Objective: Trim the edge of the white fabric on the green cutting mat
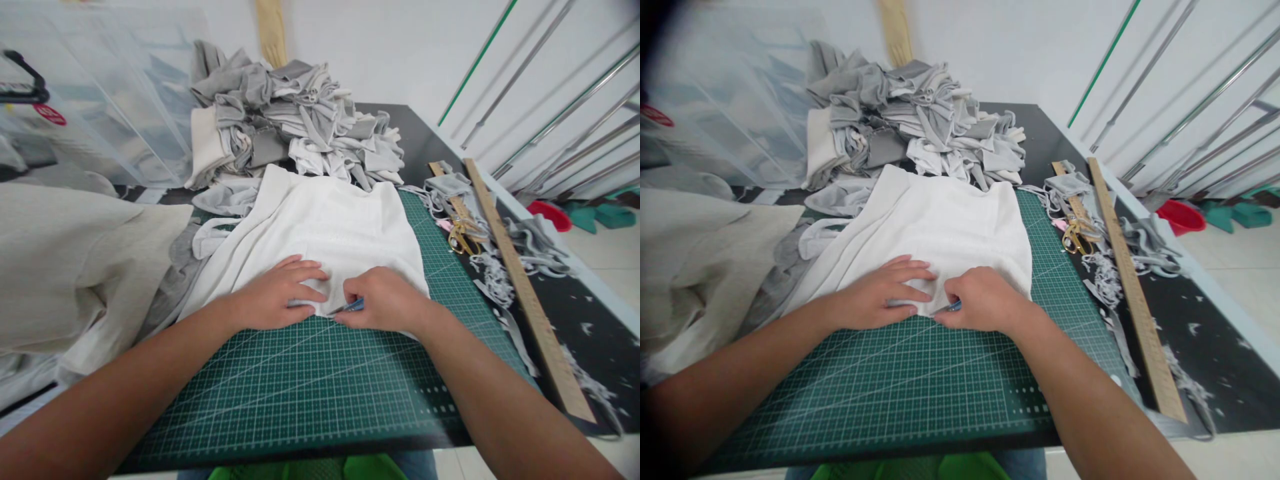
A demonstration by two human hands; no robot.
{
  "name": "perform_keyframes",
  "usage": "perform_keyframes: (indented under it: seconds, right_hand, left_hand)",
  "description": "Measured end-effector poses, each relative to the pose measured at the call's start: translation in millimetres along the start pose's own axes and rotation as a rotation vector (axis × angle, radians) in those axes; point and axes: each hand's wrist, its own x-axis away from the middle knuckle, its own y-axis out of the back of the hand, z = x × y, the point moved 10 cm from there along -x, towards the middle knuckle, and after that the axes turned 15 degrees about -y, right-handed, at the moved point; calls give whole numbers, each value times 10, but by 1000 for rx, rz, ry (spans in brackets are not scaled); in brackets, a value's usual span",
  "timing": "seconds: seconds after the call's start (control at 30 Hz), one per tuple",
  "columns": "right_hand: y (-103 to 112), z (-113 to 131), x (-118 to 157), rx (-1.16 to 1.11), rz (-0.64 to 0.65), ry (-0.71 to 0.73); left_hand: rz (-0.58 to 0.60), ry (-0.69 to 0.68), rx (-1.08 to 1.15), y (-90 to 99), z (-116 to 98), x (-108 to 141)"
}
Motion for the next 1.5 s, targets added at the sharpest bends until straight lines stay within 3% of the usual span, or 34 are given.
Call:
perform_keyframes:
  seconds: [1.33, 1.5]
  right_hand:
    - [-22, -58, -41, -36, 68, -38]
    - [-63, -74, -28, -93, 137, -16]
  left_hand:
    - [-10, -10, -4, -3, -4, 9]
    - [-11, -12, 7, 6, -4, -4]
